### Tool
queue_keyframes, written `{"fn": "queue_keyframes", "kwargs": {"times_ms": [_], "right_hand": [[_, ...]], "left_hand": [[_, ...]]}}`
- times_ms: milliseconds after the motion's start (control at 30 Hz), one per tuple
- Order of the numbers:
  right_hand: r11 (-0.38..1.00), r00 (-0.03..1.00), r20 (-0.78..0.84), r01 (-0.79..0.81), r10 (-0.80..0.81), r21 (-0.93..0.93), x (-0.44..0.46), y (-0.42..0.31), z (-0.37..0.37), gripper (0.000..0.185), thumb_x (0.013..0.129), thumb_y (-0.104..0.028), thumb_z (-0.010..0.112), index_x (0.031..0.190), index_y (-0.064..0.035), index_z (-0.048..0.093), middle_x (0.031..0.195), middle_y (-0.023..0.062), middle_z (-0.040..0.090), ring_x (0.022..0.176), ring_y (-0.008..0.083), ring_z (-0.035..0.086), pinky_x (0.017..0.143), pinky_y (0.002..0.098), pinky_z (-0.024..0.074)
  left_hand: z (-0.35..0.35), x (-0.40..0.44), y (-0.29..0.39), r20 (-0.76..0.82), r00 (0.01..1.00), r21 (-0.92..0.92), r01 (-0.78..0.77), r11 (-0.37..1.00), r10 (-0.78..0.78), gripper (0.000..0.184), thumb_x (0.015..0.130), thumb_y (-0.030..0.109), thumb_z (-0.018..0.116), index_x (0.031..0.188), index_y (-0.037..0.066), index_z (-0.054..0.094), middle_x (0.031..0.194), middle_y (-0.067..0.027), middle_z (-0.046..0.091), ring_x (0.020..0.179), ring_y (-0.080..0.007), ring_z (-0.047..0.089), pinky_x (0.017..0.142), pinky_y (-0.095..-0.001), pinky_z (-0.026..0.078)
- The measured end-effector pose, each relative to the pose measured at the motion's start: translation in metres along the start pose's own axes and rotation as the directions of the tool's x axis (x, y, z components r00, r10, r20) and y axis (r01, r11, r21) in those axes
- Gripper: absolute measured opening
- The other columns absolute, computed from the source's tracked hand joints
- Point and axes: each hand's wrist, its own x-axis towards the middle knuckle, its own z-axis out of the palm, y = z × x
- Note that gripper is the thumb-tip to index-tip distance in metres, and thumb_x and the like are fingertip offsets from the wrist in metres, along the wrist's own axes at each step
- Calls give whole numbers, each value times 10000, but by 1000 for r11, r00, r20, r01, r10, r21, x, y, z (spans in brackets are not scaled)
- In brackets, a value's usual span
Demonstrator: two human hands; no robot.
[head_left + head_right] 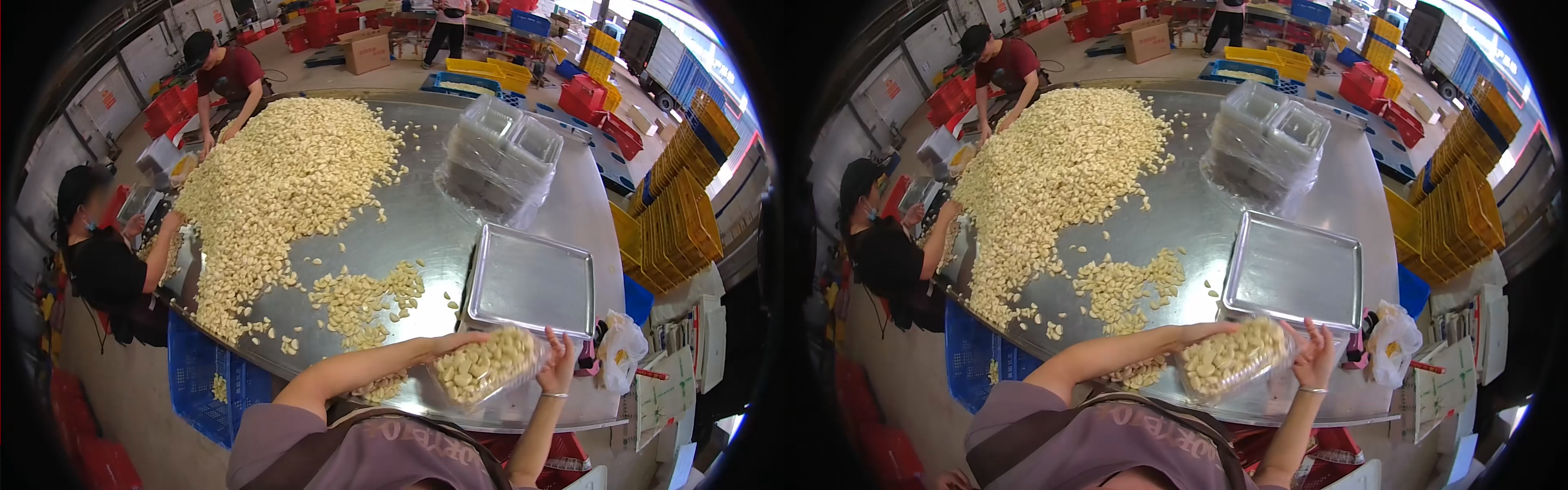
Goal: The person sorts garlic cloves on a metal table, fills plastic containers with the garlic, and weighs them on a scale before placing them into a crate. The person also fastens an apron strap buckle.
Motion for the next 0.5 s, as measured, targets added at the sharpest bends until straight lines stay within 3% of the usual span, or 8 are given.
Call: {"fn": "queue_keyframes", "kwargs": {"times_ms": [100, 167, 267, 300, 367, 433, 467, 500], "right_hand": [[904, 980, 157, -43, 121, -425, -19, -6, 63, 319, 860, -229, 603, 1090, -21, 529, 1092, 257, 613, 455, 18, 332, 438, 128, 301], [582, 945, 272, 119, 182, -804, -48, 10, 98, 384, 828, -239, 647, 1106, -15, 506, 1104, 317, 588, 455, 5, 322, 456, 120, 293], [627, 878, 478, 385, -23, -677, -111, 9, 77, 420, 835, -274, 645, 1094, -8, 449, 1067, 333, 596, 454, -23, 323, 395, 131, 239], [624, 892, 413, 429, -181, -654, -123, 21, 66, 422, 850, -250, 620, 1139, -5, 435, 1016, 286, 624, 446, -21, 317, 391, 133, 229], [665, 963, 61, 227, -264, -711, -127, 47, 41, 479, 841, -187, 591, 1239, -9, 391, 952, 196, 632, 455, 2, 343, 400, 140, 242], [718, 964, -49, 162, -263, -677, -115, 84, 25, 732, 800, -154, 592, 1420, -29, 224, 1186, 83, 494, 712, 55, 472, 622, 195, 404], [746, 954, -47, 201, -297, -635, -109, 97, 26, 811, 791, -154, 666, 1443, -51, 194, 1199, 70, 446, 940, 119, 482, 892, 264, 402], [715, 921, -39, 274, -389, -643, -104, 114, -6, 862, 759, -127, 702, 1448, -54, 189, 1245, 80, 439, 1145, 173, 438, 991, 309, 348]], "left_hand": [[3, -15, -19, -46, 998, 101, 40, 994, -35, 612, 893, 489, 513, 1300, 34, 477, 1241, -105, 565, 1037, -160, 597, 895, -284, 483], [6, -27, -32, -81, 994, 171, 89, 981, -76, 614, 893, 469, 524, 1301, 13, 472, 1241, -109, 559, 1052, -160, 580, 904, -282, 464], [-3, -42, -40, -97, 995, 180, 43, 983, -25, 568, 899, 382, 546, 1302, -10, 465, 1238, -100, 552, 1057, -155, 562, 908, -275, 447], [-3, -49, -43, -195, 970, 221, -104, 970, 148, 558, 899, 369, 558, 1293, -16, 469, 1193, -100, 572, 1030, -149, 569, 881, -271, 460], [4, -52, -54, -318, 847, 332, -321, 887, 425, 539, 899, 344, 583, 1274, -29, 478, 1102, -101, 613, 977, -138, 584, 828, -262, 485], [30, -43, -58, -362, 723, 547, -346, 762, 588, 558, 886, 210, 612, 1329, -39, 382, 1120, -122, 580, 1003, -149, 562, 827, -270, 483], [41, -33, -60, -321, 712, 566, -384, 729, 624, 608, 867, 147, 622, 1360, -32, 315, 1177, -139, 533, 1034, -169, 551, 848, -278, 480], [54, -23, -68, -276, 710, 573, -420, 704, 648, 673, 847, 84, 631, 1390, -25, 247, 1235, -155, 485, 1065, -189, 539, 870, -286, 477]]}}
